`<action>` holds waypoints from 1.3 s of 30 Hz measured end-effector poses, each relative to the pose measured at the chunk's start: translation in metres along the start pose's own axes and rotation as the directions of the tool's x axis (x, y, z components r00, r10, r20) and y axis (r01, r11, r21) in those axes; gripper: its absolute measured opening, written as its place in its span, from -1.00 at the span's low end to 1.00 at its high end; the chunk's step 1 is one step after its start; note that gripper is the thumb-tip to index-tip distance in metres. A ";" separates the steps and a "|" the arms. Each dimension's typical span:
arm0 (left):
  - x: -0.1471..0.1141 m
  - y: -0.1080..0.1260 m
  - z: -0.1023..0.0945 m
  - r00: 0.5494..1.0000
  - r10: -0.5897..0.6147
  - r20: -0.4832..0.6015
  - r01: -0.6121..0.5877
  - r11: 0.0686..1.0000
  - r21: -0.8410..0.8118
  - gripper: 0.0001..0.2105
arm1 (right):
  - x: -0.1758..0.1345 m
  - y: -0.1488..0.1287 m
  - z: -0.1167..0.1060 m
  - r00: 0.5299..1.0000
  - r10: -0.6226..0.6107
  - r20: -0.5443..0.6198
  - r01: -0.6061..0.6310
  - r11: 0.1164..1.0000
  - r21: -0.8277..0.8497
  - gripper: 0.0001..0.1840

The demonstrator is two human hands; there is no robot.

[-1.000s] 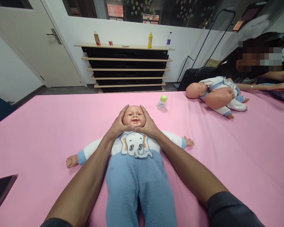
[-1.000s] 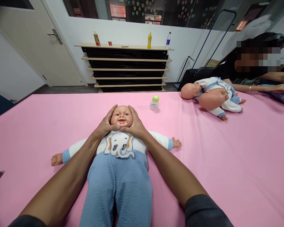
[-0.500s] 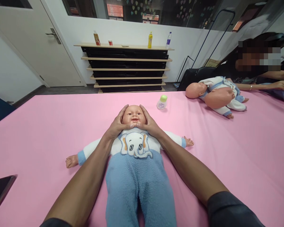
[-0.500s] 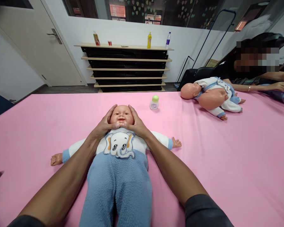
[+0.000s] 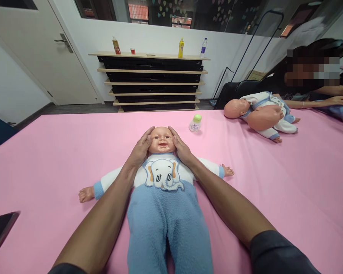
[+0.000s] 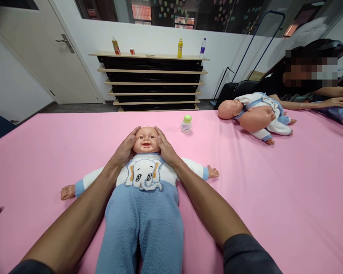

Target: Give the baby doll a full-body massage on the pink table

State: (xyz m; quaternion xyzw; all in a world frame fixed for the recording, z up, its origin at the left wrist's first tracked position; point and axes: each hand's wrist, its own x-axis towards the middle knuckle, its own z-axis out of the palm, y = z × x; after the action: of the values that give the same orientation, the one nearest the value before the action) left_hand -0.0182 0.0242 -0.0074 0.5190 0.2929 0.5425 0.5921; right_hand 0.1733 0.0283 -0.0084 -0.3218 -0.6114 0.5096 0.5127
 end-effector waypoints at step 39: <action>0.000 -0.004 -0.005 0.964 0.265 0.013 -0.211 0.736 0.643 0.09 | -0.011 -0.023 -0.003 0.993 0.049 0.109 -0.033 0.988 -0.150 0.30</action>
State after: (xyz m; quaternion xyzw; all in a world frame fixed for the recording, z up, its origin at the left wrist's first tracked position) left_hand -0.0219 0.0262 -0.0125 0.7001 0.4145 0.5017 0.2938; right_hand 0.1819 0.0125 0.0104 -0.3423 -0.6686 0.4906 0.4417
